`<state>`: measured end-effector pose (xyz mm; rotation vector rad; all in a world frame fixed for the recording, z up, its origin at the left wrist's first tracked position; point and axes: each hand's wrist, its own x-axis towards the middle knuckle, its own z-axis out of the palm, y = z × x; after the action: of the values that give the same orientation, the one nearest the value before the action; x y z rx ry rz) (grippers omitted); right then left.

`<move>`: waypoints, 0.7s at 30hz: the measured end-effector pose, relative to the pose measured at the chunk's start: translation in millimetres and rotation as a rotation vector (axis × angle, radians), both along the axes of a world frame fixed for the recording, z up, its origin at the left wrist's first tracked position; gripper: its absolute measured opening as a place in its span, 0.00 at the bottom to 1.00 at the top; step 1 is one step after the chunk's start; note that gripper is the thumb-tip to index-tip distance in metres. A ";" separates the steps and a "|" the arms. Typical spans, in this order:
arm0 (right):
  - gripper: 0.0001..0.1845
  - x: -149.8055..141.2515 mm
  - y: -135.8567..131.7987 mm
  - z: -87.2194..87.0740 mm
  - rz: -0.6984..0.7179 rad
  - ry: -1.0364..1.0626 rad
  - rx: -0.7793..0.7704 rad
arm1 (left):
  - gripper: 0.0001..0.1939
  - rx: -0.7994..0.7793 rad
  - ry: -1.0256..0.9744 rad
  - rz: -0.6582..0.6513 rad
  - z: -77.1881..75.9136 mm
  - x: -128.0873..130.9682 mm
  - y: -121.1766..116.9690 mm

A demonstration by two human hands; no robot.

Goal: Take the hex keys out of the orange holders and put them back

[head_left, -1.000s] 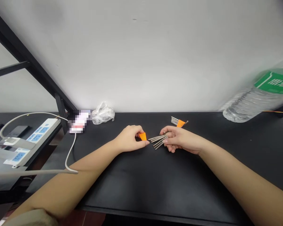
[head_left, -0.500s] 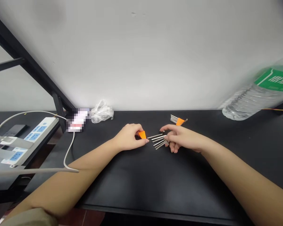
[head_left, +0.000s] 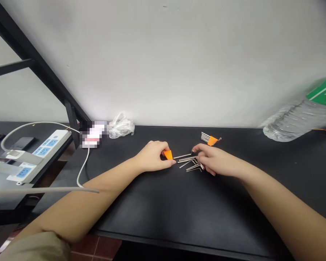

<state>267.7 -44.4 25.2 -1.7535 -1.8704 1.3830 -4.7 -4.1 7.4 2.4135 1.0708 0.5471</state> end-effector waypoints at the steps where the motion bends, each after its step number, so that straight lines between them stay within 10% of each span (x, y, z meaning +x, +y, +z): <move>1: 0.14 0.7 0.6 -1.0 0.008 -0.010 0.006 | 0.17 0.000 0.000 -0.001 0.1 0.0 0.0; 21: 0.08 -1.0 2.1 -11.1 0.052 -0.311 0.273 | 0.17 -0.002 0.030 0.001 0.9 0.6 -0.7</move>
<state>266.7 -42.3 14.0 -1.8702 -2.1545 0.8535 -4.1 -4.8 8.2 2.4265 1.0846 0.5108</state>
